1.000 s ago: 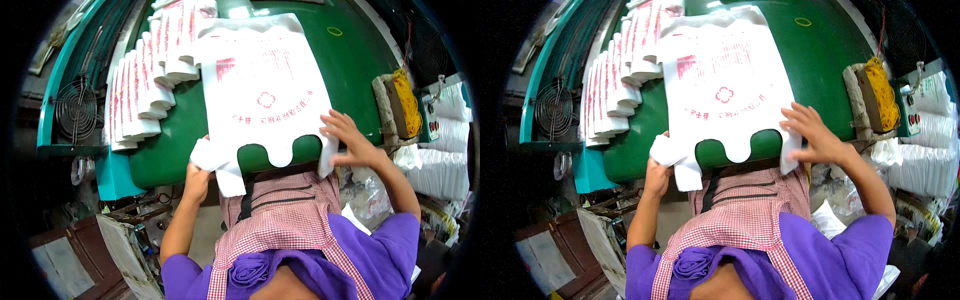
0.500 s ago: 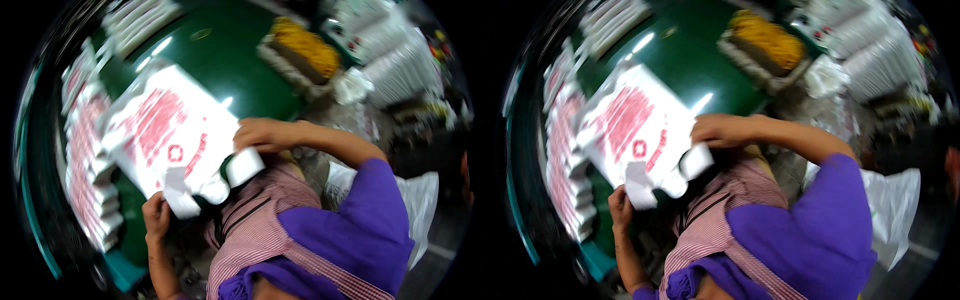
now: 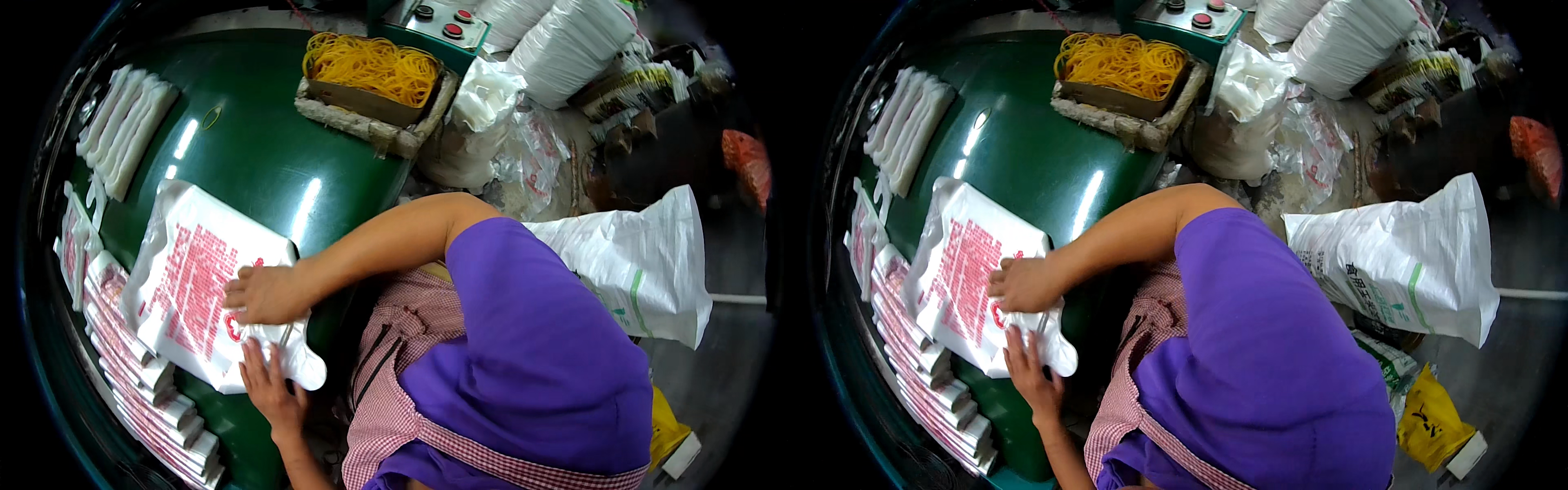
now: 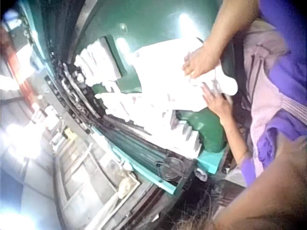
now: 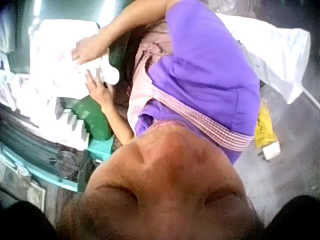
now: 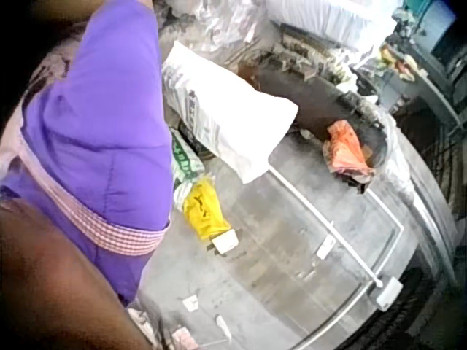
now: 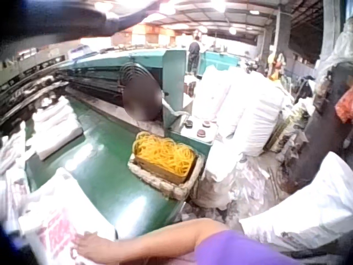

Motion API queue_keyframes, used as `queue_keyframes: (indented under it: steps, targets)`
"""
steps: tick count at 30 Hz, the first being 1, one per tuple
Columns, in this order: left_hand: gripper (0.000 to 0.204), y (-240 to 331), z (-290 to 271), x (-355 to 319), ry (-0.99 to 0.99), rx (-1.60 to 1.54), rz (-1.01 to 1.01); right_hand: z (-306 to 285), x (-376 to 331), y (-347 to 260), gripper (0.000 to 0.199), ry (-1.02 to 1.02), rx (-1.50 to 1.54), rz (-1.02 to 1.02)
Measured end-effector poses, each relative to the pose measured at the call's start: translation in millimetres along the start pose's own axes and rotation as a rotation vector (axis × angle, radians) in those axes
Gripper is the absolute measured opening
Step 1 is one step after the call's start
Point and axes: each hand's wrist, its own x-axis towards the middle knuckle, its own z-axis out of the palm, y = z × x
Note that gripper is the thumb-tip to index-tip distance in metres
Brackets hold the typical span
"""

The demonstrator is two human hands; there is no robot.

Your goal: The person folds white plastic shopping bags with red printed text on a green workbench. They repeatedly pick up a bag, fold it into a compact rectangular shape, and place it into a stack. The person also gathers a stack of folded bags and places them into a large white sack.

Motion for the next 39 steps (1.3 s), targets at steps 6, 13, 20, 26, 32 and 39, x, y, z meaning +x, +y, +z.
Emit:
queue_keyframes:
  steps: [6, 13, 20, 26, 32, 39]
  targets:
    - [0.023, -77, -21, 48, -0.029, -0.589, -0.469, -33, 25, 26, 0.051, 0.089, 0.412, 0.106]
    - [0.046, -80, -16, 58, 0.29, 0.008, -0.21, -24, 4, 15, 0.077, -0.09, 0.077, 0.077]
    - [0.047, -44, -11, 51, 0.15, 0.121, -0.183, -47, -23, -32, 0.043, 0.331, 0.621, 0.029]
    - [0.037, -57, -44, 55, 0.017, -0.313, -0.292, -51, -41, 6, 0.051, 0.347, 1.999, 0.819]
    - [0.044, -57, -58, 8, -0.389, -0.519, -0.132, -59, -15, 36, 0.069, 0.014, 1.487, 0.681]
    - [0.029, -55, -67, 19, -0.122, -0.225, -0.038, -69, -28, 38, 0.05, -0.378, 0.334, -0.263]
